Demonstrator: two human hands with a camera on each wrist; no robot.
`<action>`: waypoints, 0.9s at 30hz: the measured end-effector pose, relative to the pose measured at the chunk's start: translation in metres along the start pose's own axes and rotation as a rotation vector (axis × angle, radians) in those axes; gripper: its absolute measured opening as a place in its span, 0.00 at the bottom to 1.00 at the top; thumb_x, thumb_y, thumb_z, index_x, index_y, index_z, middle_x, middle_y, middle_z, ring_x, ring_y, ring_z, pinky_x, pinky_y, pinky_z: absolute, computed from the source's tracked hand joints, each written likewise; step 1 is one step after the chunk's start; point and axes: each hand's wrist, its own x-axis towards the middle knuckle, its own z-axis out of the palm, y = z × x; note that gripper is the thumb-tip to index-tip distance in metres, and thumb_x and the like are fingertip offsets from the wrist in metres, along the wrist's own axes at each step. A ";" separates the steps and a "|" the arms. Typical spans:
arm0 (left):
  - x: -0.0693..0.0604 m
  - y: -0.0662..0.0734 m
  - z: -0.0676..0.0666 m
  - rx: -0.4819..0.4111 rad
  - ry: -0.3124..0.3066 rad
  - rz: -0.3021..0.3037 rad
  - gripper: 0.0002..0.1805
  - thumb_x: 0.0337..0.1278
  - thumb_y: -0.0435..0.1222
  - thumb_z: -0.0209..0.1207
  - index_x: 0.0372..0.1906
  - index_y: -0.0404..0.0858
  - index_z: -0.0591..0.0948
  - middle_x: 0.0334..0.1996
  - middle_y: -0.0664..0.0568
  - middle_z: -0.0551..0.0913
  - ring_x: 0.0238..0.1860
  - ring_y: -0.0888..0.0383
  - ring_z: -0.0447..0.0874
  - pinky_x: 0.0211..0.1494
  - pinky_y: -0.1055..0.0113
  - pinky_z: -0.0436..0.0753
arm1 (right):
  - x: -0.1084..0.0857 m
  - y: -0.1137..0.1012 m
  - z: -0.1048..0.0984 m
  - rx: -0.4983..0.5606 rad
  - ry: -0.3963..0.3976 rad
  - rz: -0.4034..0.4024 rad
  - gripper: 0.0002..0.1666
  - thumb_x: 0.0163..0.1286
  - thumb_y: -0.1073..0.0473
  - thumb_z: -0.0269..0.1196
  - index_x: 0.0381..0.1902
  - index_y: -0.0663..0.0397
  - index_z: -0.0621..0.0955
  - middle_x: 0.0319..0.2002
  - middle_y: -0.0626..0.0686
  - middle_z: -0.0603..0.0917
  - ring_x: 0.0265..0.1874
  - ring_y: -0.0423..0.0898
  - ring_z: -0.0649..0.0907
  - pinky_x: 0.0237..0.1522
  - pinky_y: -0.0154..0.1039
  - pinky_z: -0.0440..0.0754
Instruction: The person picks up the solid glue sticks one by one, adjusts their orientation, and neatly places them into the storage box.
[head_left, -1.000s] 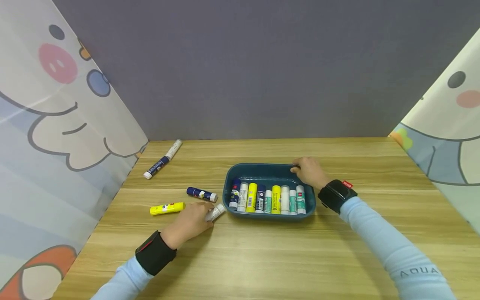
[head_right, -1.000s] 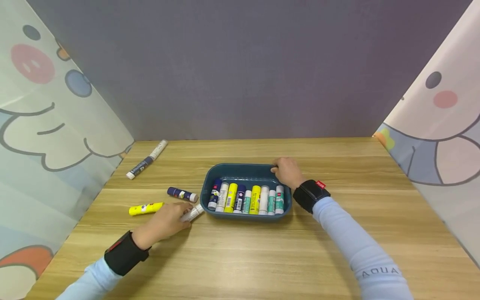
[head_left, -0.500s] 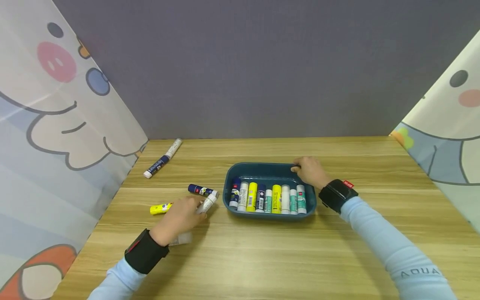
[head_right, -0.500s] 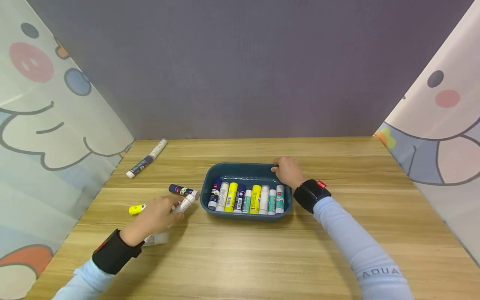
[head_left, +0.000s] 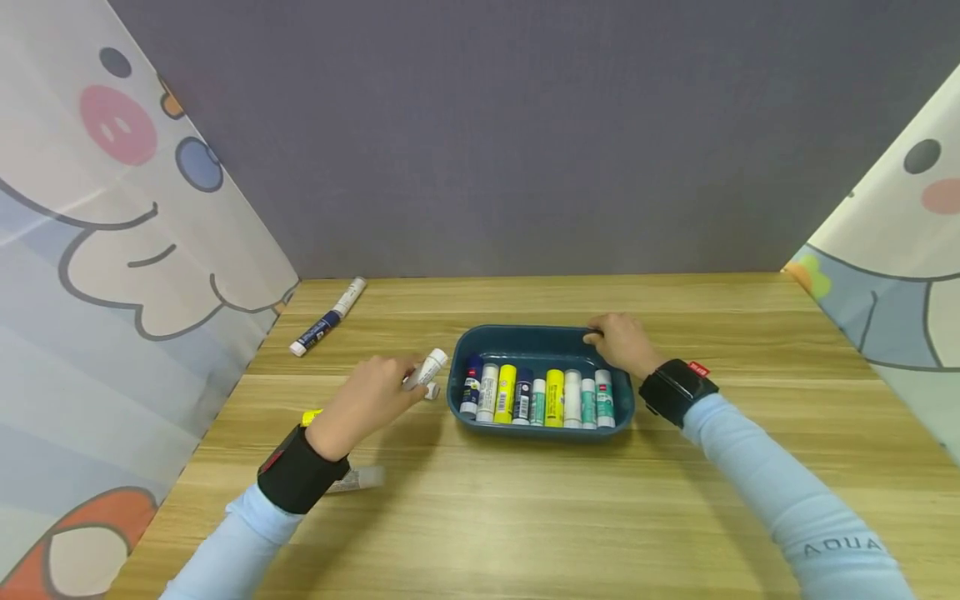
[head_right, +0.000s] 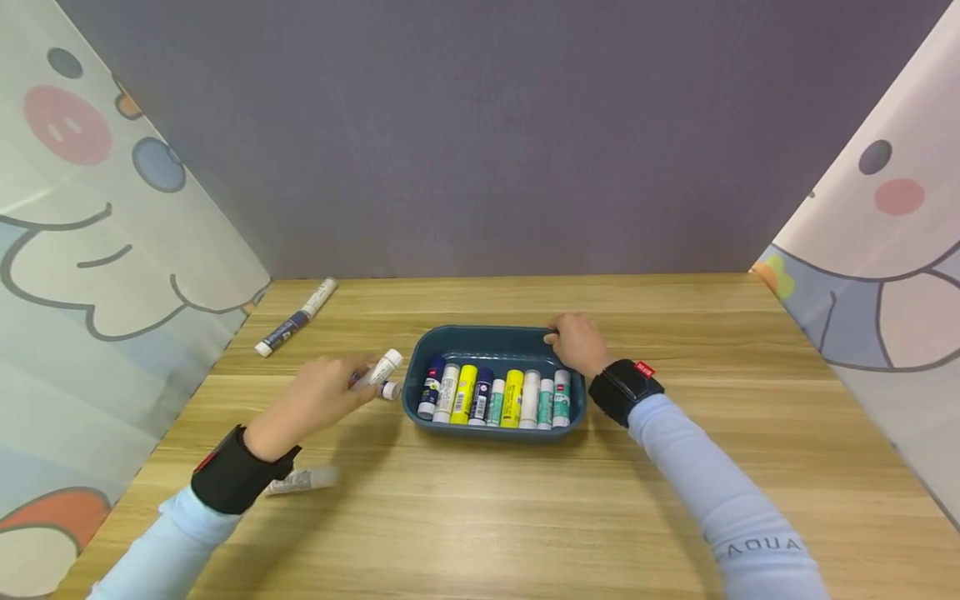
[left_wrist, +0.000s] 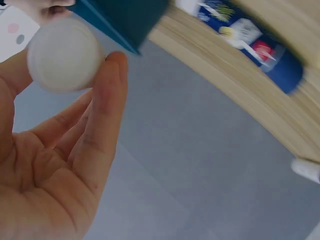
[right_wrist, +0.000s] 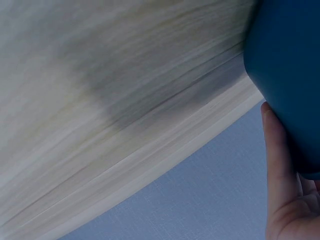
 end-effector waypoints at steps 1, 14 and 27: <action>0.004 0.004 -0.001 -0.012 -0.010 0.010 0.19 0.50 0.37 0.62 0.49 0.34 0.79 0.19 0.55 0.75 0.15 0.63 0.64 0.18 0.72 0.62 | 0.000 0.000 0.000 -0.001 0.002 0.001 0.09 0.61 0.63 0.62 0.37 0.65 0.82 0.29 0.58 0.83 0.25 0.47 0.77 0.29 0.42 0.75; 0.043 0.046 0.013 0.029 -0.153 0.162 0.24 0.53 0.37 0.61 0.56 0.37 0.75 0.35 0.50 0.83 0.17 0.65 0.67 0.21 0.74 0.65 | -0.001 -0.002 0.001 -0.006 0.001 0.004 0.10 0.61 0.63 0.62 0.38 0.65 0.82 0.30 0.58 0.83 0.26 0.48 0.78 0.29 0.42 0.76; 0.077 0.066 0.029 0.290 -0.176 0.627 0.16 0.56 0.30 0.58 0.48 0.46 0.81 0.44 0.54 0.81 0.41 0.58 0.81 0.40 0.71 0.79 | -0.001 -0.002 0.001 0.012 0.011 0.009 0.08 0.61 0.63 0.62 0.35 0.64 0.82 0.28 0.56 0.82 0.24 0.47 0.76 0.28 0.40 0.73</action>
